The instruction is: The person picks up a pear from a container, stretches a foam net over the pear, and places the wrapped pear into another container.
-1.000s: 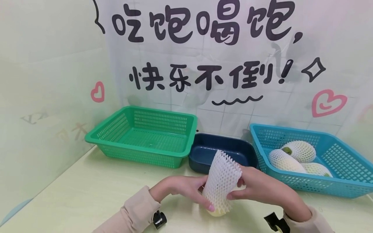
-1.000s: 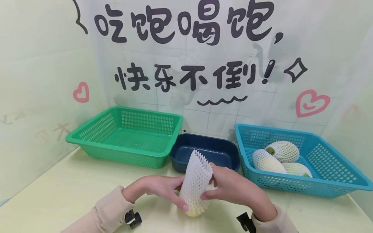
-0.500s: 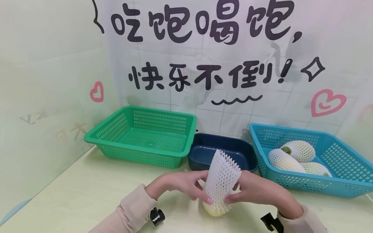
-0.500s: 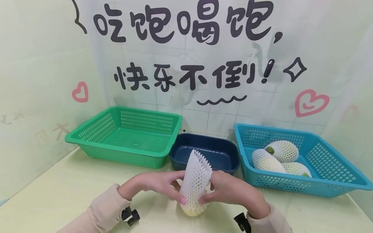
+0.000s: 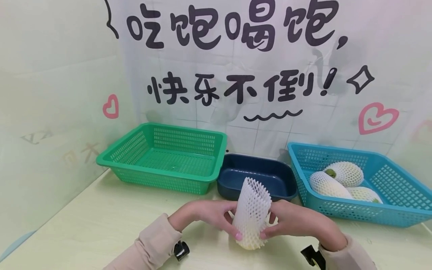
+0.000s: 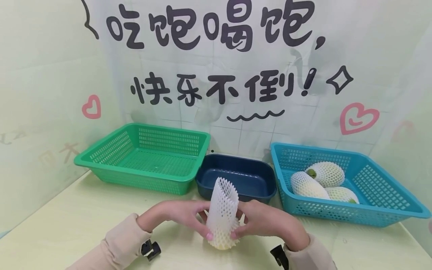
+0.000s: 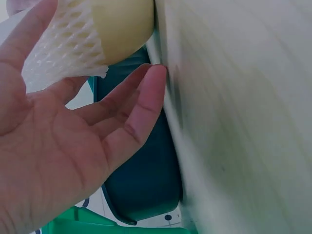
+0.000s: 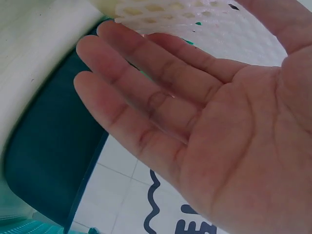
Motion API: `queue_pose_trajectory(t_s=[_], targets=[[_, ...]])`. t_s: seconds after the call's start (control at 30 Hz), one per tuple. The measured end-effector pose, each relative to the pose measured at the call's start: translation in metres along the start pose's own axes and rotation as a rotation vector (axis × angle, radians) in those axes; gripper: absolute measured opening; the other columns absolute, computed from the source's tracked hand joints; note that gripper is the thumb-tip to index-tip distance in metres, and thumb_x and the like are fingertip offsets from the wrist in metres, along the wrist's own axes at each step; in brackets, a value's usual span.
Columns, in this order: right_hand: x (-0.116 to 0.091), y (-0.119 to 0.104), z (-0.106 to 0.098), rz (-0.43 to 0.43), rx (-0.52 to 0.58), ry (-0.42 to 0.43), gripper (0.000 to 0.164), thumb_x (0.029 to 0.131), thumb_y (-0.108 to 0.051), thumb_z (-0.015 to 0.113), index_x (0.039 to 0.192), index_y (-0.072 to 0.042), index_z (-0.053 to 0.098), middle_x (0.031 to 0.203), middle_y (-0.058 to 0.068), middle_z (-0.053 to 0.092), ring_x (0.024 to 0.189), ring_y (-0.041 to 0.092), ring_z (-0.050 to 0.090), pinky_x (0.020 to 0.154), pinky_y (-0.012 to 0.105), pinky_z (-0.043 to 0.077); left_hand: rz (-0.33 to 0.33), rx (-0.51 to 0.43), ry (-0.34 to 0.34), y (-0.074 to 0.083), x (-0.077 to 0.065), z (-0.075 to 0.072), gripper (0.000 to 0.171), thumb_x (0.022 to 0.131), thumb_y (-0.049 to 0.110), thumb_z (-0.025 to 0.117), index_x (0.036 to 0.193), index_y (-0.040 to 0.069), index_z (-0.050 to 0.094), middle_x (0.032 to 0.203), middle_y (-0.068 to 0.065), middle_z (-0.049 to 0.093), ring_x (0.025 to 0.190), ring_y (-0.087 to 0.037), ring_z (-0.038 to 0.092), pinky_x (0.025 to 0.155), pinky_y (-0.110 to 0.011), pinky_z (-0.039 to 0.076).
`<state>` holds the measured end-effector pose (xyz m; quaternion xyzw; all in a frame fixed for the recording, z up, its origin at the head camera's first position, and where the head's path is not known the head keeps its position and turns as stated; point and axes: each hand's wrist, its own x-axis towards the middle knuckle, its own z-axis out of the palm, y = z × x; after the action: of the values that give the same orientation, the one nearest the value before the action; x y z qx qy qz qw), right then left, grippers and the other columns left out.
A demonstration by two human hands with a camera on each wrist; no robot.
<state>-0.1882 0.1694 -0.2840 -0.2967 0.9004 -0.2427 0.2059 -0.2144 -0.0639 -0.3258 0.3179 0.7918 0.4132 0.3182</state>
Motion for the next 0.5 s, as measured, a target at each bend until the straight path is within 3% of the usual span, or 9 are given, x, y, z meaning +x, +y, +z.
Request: queue_pose_trajectory(t_s=[0.3, 0.5], targets=[[0.0035, 0.0039, -0.0003, 0.049, 0.033, -0.059, 0.036, 0.075, -0.026, 0.077, 0.106, -0.015, 0.061, 0.097, -0.004, 0.062, 0.086, 0.017, 0.057, 0.07, 0.027, 0.048, 0.034, 0.004, -0.034, -0.0056, 0.0022, -0.0005, 0.051, 0.078, 0.006, 0.073, 0.121, 0.017, 0.049, 0.105, 0.004, 0.052, 0.092, -0.006, 0.056, 0.082, -0.019, 0.045], [0.0031, 0.0076, 0.0033, 0.047, 0.028, -0.09, 0.03, 0.075, -0.023, 0.077, 0.099, -0.015, 0.062, 0.091, -0.005, 0.061, 0.08, 0.011, 0.054, 0.068, 0.025, 0.046, 0.029, 0.049, -0.05, -0.0078, 0.004, 0.0006, 0.054, 0.077, 0.008, 0.074, 0.123, 0.02, 0.047, 0.104, 0.005, 0.051, 0.092, -0.005, 0.052, 0.082, -0.02, 0.044]])
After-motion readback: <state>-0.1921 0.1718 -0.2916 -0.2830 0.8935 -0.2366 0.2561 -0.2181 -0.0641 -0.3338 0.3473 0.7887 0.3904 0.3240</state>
